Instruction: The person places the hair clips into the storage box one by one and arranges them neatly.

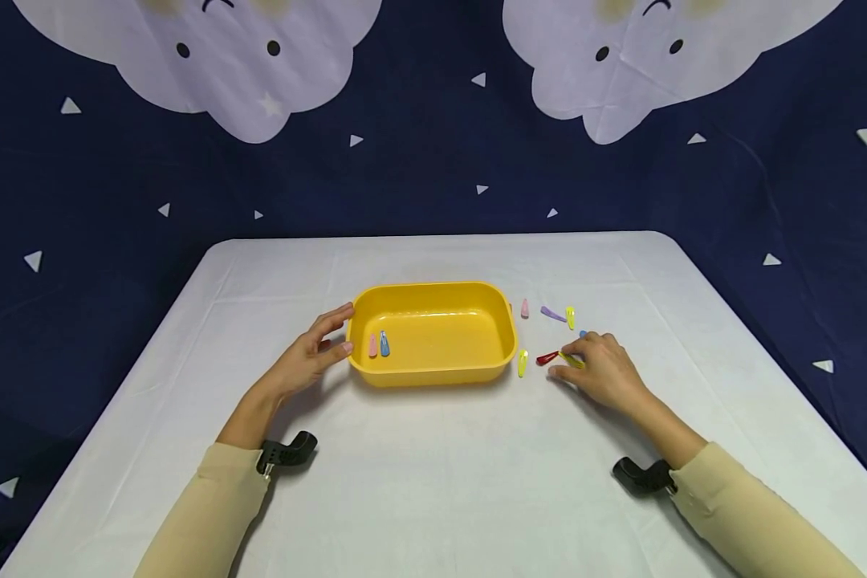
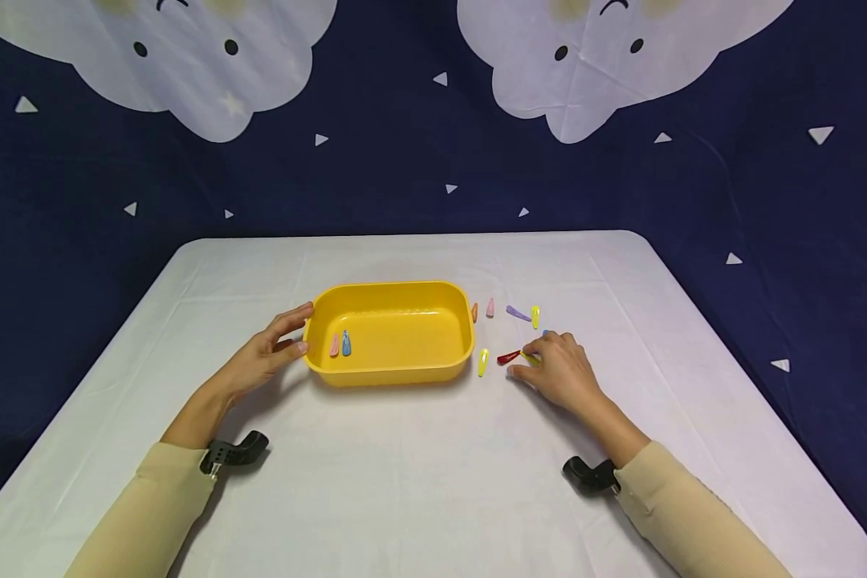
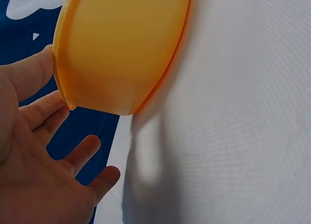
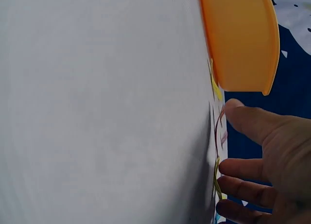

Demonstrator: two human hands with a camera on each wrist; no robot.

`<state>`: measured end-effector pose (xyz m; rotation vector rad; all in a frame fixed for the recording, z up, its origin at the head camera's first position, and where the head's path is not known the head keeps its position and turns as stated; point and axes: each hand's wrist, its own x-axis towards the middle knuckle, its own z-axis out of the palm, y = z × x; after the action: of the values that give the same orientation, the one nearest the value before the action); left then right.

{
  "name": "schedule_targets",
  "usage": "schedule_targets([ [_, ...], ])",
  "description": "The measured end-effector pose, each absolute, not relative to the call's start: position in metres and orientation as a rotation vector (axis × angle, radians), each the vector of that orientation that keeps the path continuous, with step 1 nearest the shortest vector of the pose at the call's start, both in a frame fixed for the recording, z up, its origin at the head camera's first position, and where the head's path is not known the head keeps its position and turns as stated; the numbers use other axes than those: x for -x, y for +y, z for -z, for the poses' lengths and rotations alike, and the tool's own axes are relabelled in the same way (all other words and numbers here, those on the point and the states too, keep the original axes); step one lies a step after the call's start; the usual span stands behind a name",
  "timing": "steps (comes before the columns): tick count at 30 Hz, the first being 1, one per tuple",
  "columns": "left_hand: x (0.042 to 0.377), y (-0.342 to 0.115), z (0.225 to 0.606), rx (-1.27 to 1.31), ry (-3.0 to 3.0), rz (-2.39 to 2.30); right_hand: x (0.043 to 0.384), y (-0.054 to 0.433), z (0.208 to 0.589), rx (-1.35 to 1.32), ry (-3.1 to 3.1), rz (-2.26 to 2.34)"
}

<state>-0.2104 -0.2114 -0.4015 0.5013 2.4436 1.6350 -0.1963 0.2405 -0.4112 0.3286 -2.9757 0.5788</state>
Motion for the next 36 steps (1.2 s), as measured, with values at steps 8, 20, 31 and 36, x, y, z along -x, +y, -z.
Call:
schedule_targets([
  [8, 0.210, -0.212, 0.402, -0.496, 2.445, -1.626, 0.199, 0.237, 0.415, -0.345, -2.964, -0.568],
  [20, 0.211, -0.211, 0.403, -0.498, 2.446, -1.632, 0.200, 0.235, 0.420, -0.342, -2.954, -0.587],
  [31, 0.211, -0.212, 0.402, -0.503, 2.442, -1.632, 0.200, 0.230, 0.428, -0.317, -2.869, -0.625],
  [36, 0.211, -0.212, 0.402, -0.506, 2.439, -1.635, 0.200, 0.230, 0.429, -0.314, -2.872, -0.656],
])
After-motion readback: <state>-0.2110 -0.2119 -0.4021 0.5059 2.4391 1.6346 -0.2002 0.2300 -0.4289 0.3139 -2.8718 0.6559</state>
